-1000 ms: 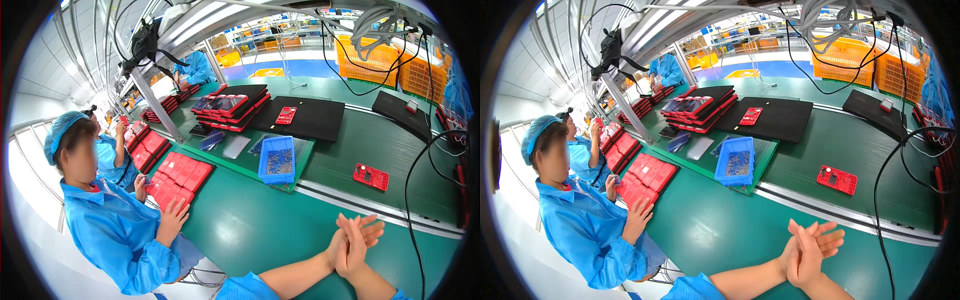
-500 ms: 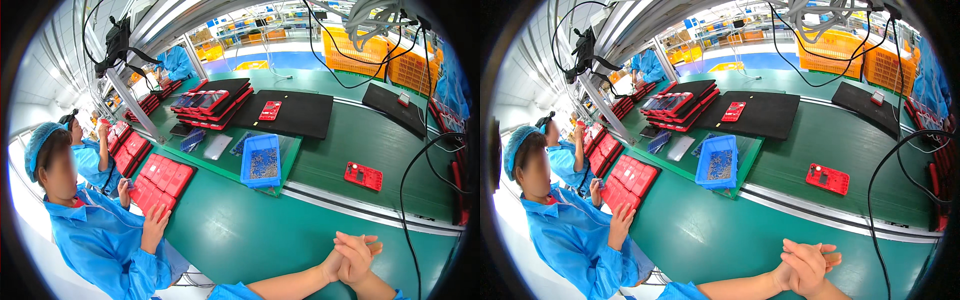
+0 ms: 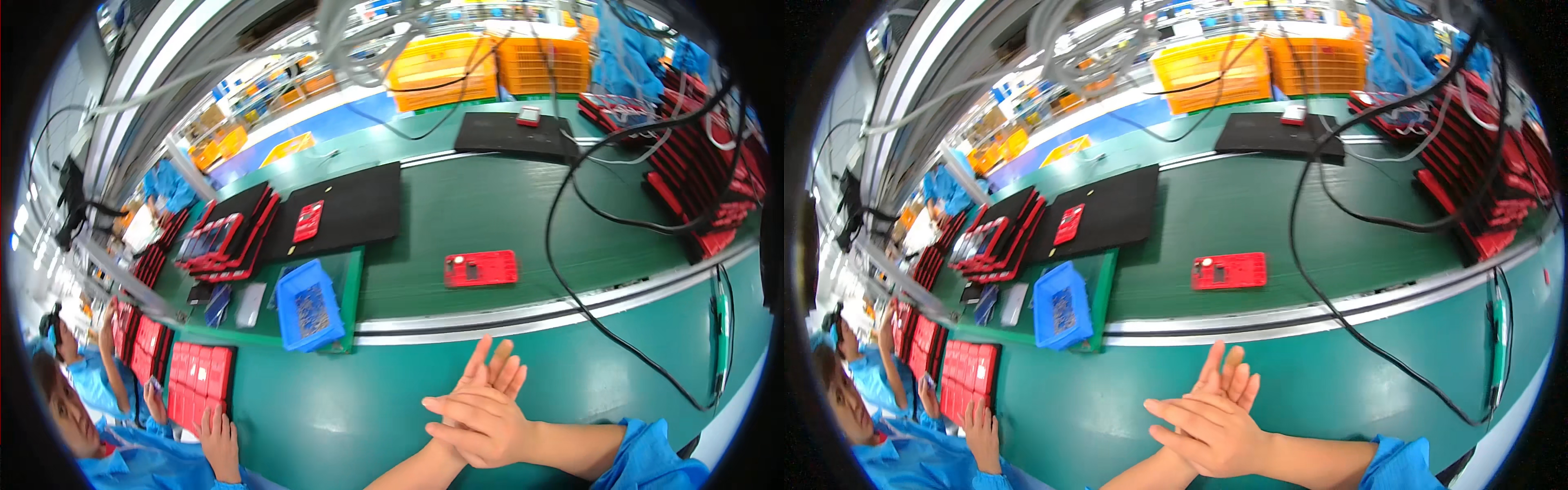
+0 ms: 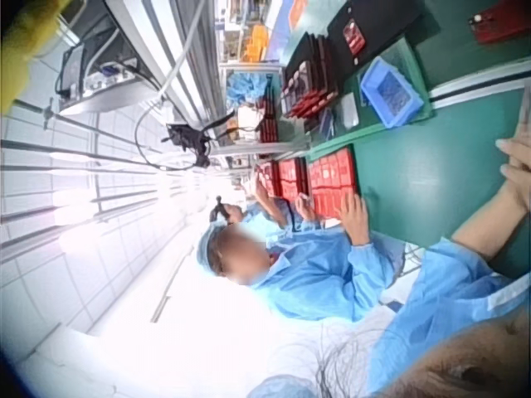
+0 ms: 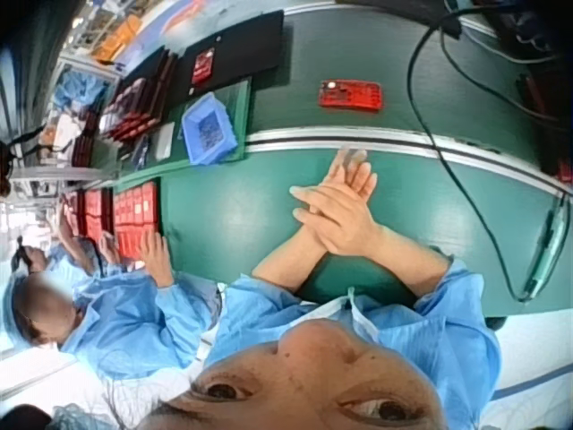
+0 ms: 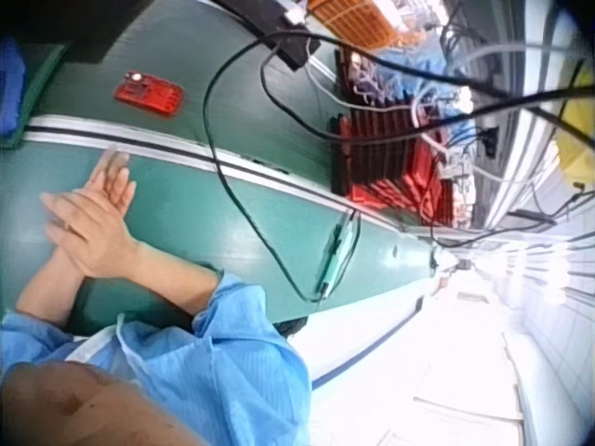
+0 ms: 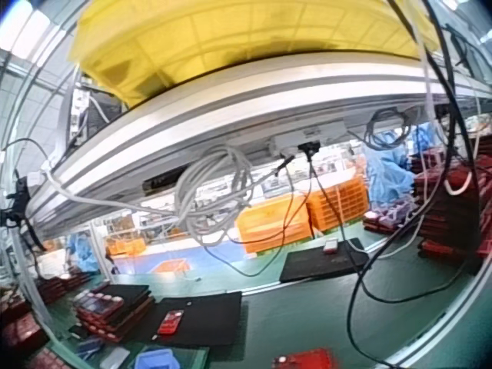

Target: The person assembles electronic components by hand, securing circuit boards into red casings with screws using an electric screwdriver.

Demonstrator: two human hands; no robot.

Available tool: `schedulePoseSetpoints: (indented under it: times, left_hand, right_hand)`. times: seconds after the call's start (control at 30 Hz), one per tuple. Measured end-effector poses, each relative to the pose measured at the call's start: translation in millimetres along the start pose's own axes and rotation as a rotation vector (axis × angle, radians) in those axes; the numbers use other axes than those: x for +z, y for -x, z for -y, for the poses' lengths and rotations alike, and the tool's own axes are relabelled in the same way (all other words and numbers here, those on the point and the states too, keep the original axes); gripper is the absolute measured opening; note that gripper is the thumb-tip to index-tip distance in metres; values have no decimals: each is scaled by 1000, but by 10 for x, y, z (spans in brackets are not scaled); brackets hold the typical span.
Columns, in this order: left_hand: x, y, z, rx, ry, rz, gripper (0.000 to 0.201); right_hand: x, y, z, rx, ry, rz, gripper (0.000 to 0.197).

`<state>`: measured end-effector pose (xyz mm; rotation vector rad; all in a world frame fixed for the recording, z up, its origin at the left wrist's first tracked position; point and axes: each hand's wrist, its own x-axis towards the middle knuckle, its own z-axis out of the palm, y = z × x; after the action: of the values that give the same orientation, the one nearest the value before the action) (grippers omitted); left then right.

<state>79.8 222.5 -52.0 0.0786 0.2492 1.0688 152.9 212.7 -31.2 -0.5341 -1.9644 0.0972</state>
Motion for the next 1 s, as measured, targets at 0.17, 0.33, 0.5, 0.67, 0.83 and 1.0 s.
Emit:
schedulePoseSetpoints:
  times: [0.17,0.33,0.5,0.67,0.83,1.0]
  left_hand:
    - [-595,-29,197,-219,155,408,50]
    - [-429,159,293,-409,193,312,54]
    - [-290,138,410,-392,218,497,52]
    - [-686,-48,756,-400,345,510,49]
    - [-835,6,829,-373,318,367,50]
    - [-281,125,405,-301,280,473,49]
  right_hand:
    - [-132,-120,69,76,-22,52,23]
    - [-108,-78,89,-29,30,48,25]
    - [-156,-67,140,-65,15,5,22]
    - [-54,-24,60,-55,44,28,21]
    - [-58,-149,119,-111,31,52,23]
    - [3,-125,97,-134,-28,37,24]
